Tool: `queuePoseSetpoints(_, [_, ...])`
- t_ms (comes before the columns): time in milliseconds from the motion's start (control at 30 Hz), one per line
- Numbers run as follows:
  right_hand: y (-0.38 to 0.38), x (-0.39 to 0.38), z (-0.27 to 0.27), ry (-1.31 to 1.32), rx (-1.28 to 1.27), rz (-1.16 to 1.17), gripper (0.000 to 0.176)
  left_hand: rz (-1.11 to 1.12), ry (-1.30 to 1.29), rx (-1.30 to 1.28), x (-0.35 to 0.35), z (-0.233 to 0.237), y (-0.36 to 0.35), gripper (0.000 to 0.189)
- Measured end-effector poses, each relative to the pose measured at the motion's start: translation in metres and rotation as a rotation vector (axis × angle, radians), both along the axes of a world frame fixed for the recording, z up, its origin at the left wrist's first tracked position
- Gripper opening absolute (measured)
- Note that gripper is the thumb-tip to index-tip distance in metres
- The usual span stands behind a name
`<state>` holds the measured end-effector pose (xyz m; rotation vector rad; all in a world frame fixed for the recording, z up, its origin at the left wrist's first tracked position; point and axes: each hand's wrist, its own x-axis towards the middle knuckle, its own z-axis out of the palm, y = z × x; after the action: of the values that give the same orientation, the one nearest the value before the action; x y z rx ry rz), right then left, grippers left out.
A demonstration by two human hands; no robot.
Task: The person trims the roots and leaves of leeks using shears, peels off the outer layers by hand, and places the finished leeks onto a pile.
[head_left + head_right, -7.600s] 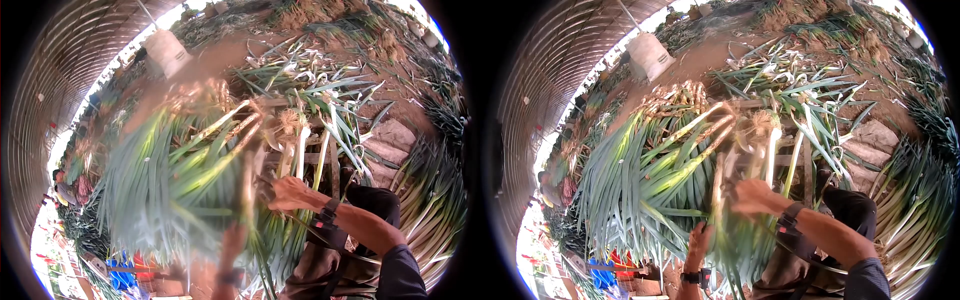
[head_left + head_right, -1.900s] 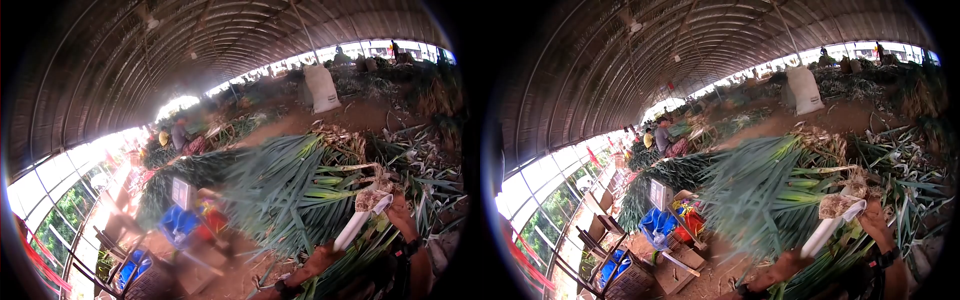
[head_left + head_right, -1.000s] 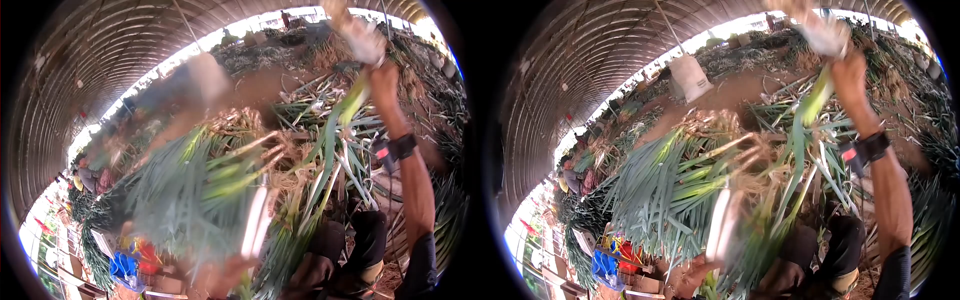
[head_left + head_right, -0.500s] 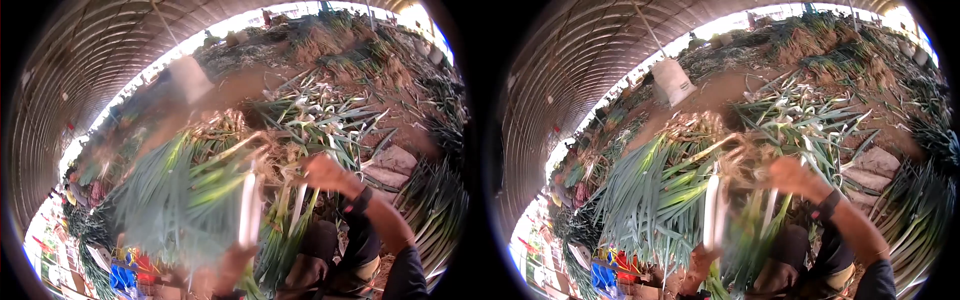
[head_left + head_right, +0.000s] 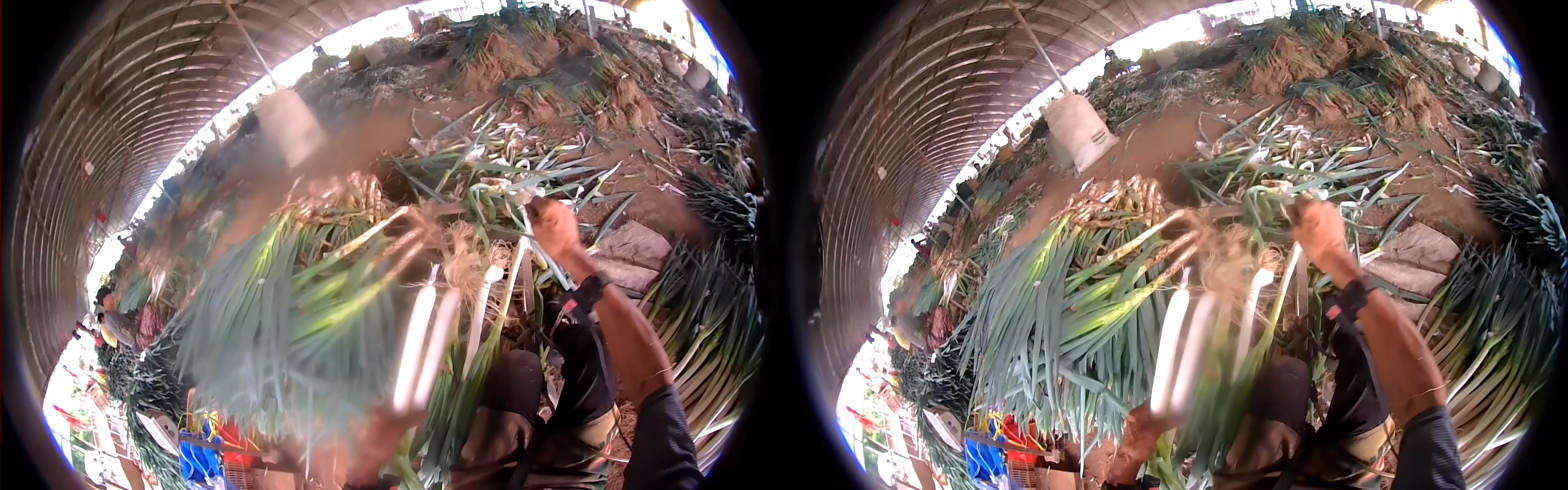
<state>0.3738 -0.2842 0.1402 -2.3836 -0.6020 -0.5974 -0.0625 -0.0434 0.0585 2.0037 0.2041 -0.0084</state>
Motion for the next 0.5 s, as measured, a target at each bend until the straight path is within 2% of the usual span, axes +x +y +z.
queuePoseSetpoints(33, [-0.015,-0.004,0.009,-0.153,-0.093,0.100,0.017,0.028,-0.022,-0.113,-0.005,0.001,0.001,0.045])
queuePoseSetpoints(67, [-0.028,0.015,-0.021,-0.028,-0.238,0.089,0.017,0.056,-0.047,-0.227,-0.011,0.003,0.003,0.040])
queuePoseSetpoints(100, [-0.035,-0.004,0.000,0.126,-0.523,0.110,0.017,0.236,0.060,-0.327,-0.006,0.019,-0.001,0.020])
queuePoseSetpoints(167, [-0.042,-0.029,-0.001,0.022,-0.572,0.222,0.025,0.251,0.343,-0.265,0.010,0.077,0.002,0.032])
queuePoseSetpoints(233, [-0.045,-0.048,-0.008,-0.024,-0.580,0.362,0.039,0.278,0.330,-0.057,0.008,0.102,0.002,0.027])
queuePoseSetpoints(267, [-0.040,-0.057,-0.005,0.086,-0.578,0.394,0.042,0.332,0.258,-0.189,0.008,0.105,0.005,0.022])
queuePoseSetpoints(300, [-0.037,-0.060,-0.020,0.002,-0.505,0.436,0.037,0.382,0.182,-0.318,0.010,0.107,0.010,0.018])
queuePoseSetpoints(333, [-0.035,-0.063,-0.035,-0.086,-0.436,0.476,0.033,0.401,0.145,-0.330,0.009,0.107,0.015,0.020])
queuePoseSetpoints(400, [-0.017,-0.080,-0.012,0.074,-0.634,0.458,0.023,0.429,0.056,-0.357,0.013,0.106,0.024,0.026])
queuePoseSetpoints(500, [-0.008,-0.106,-0.005,-0.195,-0.549,0.605,0.028,0.429,0.050,-0.394,0.025,0.125,0.018,0.028])
